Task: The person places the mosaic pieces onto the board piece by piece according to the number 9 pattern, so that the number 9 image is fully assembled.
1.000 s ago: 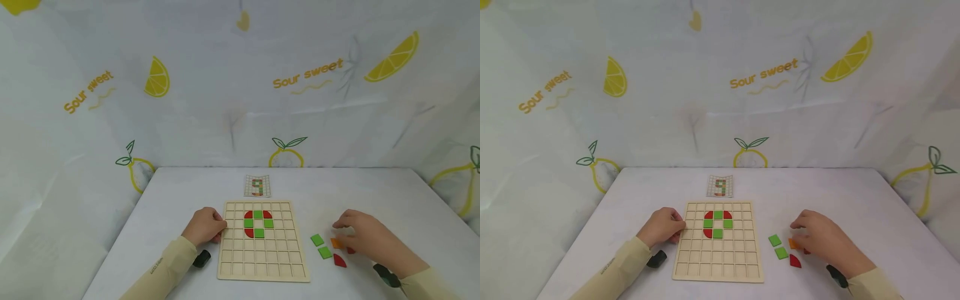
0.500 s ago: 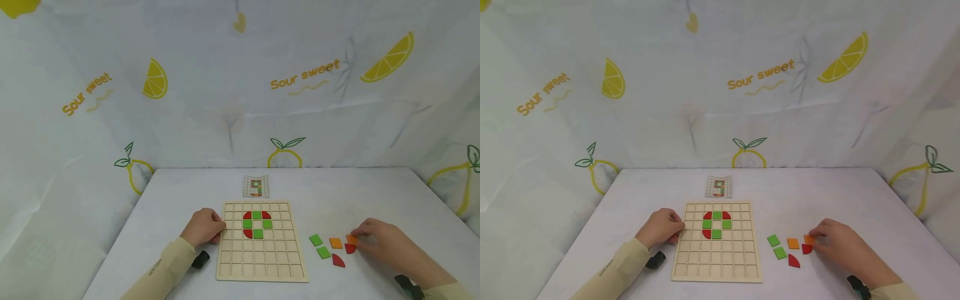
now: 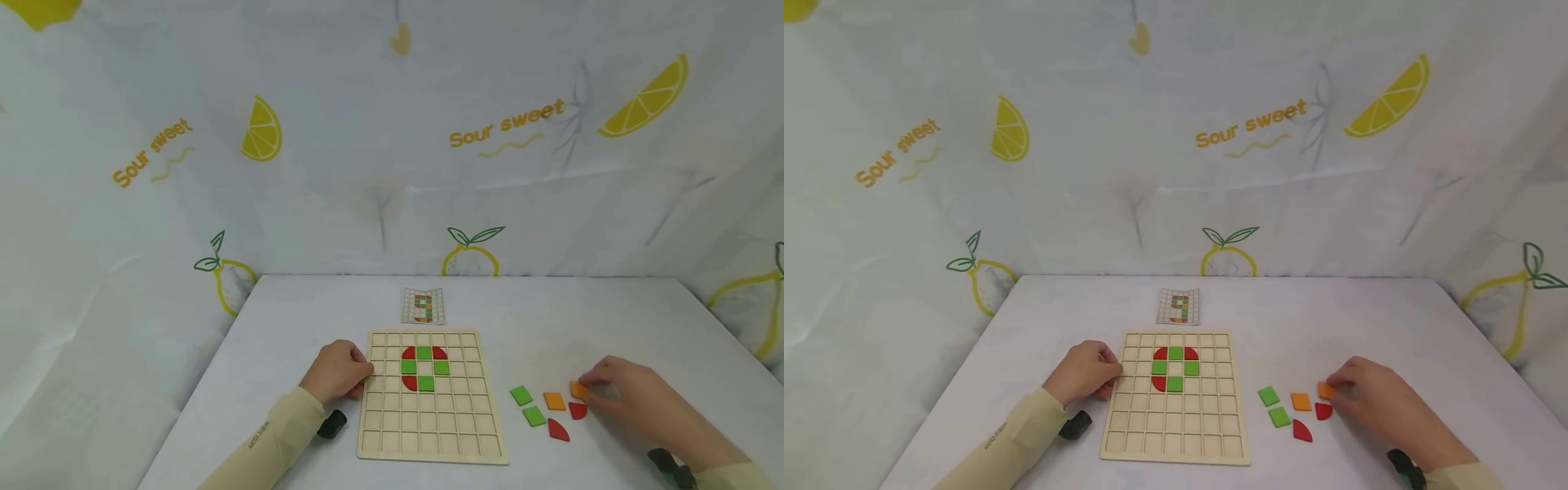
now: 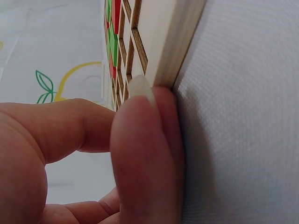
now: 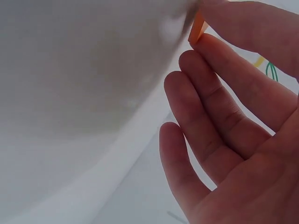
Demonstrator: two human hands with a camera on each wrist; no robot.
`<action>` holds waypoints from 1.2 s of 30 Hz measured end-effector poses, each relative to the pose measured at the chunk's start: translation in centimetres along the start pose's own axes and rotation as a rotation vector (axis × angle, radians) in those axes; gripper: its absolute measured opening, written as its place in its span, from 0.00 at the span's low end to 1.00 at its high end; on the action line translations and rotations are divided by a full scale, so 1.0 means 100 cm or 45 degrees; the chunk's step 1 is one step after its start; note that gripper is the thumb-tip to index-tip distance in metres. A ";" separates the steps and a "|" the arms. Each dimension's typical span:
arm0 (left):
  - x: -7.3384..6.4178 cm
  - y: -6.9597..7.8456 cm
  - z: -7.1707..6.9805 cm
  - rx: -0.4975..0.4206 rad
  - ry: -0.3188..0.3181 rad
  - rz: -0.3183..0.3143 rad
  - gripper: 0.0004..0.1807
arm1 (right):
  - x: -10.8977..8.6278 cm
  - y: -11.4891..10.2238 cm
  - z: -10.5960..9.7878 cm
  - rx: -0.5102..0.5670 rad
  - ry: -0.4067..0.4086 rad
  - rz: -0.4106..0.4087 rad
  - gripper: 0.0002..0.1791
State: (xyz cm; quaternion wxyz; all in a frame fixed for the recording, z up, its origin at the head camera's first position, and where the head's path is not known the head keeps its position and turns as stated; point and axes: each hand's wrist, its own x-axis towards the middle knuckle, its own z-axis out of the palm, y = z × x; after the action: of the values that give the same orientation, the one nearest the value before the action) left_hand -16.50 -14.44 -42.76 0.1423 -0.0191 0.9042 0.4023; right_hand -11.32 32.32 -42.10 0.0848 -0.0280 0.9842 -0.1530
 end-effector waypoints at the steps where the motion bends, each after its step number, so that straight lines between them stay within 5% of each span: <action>1: 0.000 0.000 0.000 0.002 0.000 0.002 0.06 | 0.001 -0.002 0.000 -0.001 0.007 -0.001 0.19; 12: 0.001 0.000 0.000 0.007 -0.002 -0.001 0.06 | 0.024 -0.046 -0.003 0.106 -0.017 -0.102 0.17; 27: 0.002 0.000 0.000 0.001 -0.003 -0.006 0.06 | 0.046 -0.118 0.013 0.074 0.039 -0.452 0.07; 36: 0.002 0.000 -0.001 -0.006 -0.002 0.003 0.06 | 0.051 -0.151 0.022 0.072 0.005 -0.470 0.07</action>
State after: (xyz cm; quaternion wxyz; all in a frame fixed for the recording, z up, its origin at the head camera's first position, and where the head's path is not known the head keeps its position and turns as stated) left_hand -16.72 -14.52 -42.76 0.1426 -0.0179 0.9031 0.4047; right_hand -15.50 16.87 -40.38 0.0543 -0.2054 0.9578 -0.1934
